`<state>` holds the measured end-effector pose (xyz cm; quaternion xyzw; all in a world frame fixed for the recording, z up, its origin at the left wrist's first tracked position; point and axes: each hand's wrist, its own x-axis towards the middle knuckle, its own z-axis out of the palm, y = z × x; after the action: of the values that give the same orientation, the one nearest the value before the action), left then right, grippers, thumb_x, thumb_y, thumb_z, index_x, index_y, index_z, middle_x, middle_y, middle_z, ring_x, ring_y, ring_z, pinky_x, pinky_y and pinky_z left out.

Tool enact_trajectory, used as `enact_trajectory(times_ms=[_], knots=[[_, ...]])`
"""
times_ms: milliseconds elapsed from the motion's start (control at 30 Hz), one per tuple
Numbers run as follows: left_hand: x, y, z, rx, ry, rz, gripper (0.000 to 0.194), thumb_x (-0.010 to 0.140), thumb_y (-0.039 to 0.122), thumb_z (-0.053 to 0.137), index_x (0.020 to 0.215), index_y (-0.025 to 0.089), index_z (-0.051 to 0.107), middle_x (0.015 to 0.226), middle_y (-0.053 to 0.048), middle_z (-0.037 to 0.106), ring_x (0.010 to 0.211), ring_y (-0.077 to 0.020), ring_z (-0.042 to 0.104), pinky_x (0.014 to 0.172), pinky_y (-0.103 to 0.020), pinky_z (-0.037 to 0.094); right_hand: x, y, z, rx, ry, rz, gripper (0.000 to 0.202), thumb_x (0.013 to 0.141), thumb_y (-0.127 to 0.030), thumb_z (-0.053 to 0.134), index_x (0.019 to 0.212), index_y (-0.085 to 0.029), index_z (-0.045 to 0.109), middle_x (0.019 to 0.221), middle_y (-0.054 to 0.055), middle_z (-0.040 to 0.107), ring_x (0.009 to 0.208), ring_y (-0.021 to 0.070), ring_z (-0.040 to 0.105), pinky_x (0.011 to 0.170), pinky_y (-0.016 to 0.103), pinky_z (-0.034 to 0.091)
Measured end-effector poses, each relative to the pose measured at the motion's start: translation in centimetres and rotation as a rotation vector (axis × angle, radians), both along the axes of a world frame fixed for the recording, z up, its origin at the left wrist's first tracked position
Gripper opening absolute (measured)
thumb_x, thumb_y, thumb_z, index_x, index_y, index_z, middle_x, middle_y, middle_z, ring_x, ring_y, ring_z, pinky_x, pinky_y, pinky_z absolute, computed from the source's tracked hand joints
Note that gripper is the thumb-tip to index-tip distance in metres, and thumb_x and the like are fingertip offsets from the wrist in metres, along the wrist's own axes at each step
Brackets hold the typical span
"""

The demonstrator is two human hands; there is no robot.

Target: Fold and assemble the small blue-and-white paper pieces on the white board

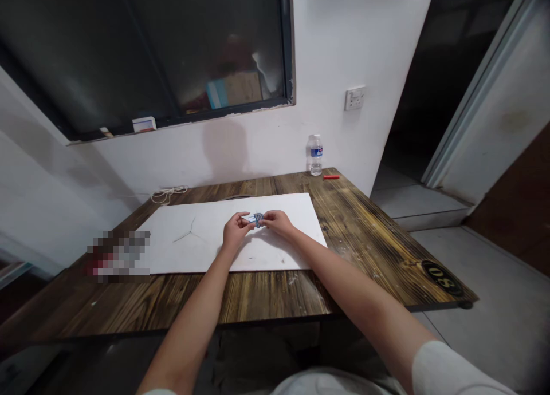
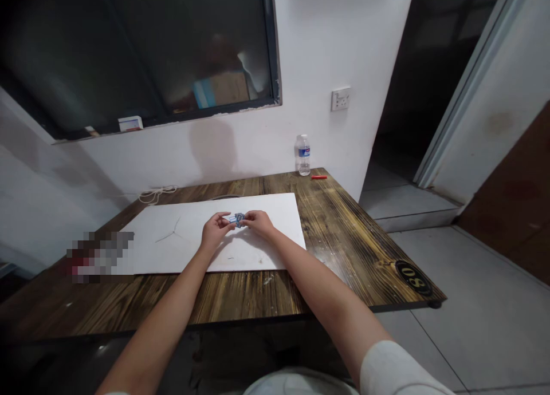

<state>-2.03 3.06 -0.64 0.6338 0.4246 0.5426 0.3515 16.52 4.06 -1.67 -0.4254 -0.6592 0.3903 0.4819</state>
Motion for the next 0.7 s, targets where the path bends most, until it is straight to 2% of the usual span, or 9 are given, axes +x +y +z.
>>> enact_trajectory(times_ms=[200,400,500,700], knots=[[0.0,-0.1,0.1,-0.022,0.032,-0.036,0.046,0.057,0.036,0.083,0.096,0.018,0.067,0.064,0.003,0.064,0.063,-0.0158,0.065,0.065,-0.028,0.050,0.0,0.0,0.0,-0.014,0.017,0.009,0.017,0.070,-0.033,0.070,0.066,-0.017,0.065,0.057,-0.002,0.060,0.055,0.0114,0.052,0.056,0.023,0.036],[0.0,-0.3,0.1,-0.052,0.169,0.110,0.049,0.057,0.045,0.082,0.094,0.017,0.068,0.059,0.003,0.063,0.057,-0.0149,0.061,0.060,-0.027,0.046,-0.1,0.0,-0.1,-0.001,0.030,0.061,0.019,0.068,-0.035,0.073,0.068,-0.017,0.068,0.060,-0.001,0.064,0.058,0.0128,0.055,0.057,0.024,0.038],[0.0,-0.4,0.2,-0.049,0.214,0.116,0.050,0.057,0.049,0.081,0.094,0.018,0.068,0.057,0.004,0.061,0.055,-0.0143,0.058,0.058,-0.026,0.043,-0.1,0.0,-0.1,0.005,0.028,0.073,0.018,0.068,-0.035,0.072,0.068,-0.017,0.069,0.059,-0.002,0.063,0.058,0.0128,0.054,0.057,0.023,0.038],[0.1,-1.1,0.4,0.075,0.427,0.141,0.036,0.066,0.044,0.078,0.092,0.020,0.070,0.060,0.004,0.060,0.057,-0.0132,0.055,0.058,-0.025,0.041,-0.1,-0.2,-0.4,0.039,0.024,0.106,0.017,0.070,-0.034,0.070,0.072,-0.017,0.073,0.063,-0.001,0.065,0.061,0.0126,0.055,0.059,0.023,0.038]])
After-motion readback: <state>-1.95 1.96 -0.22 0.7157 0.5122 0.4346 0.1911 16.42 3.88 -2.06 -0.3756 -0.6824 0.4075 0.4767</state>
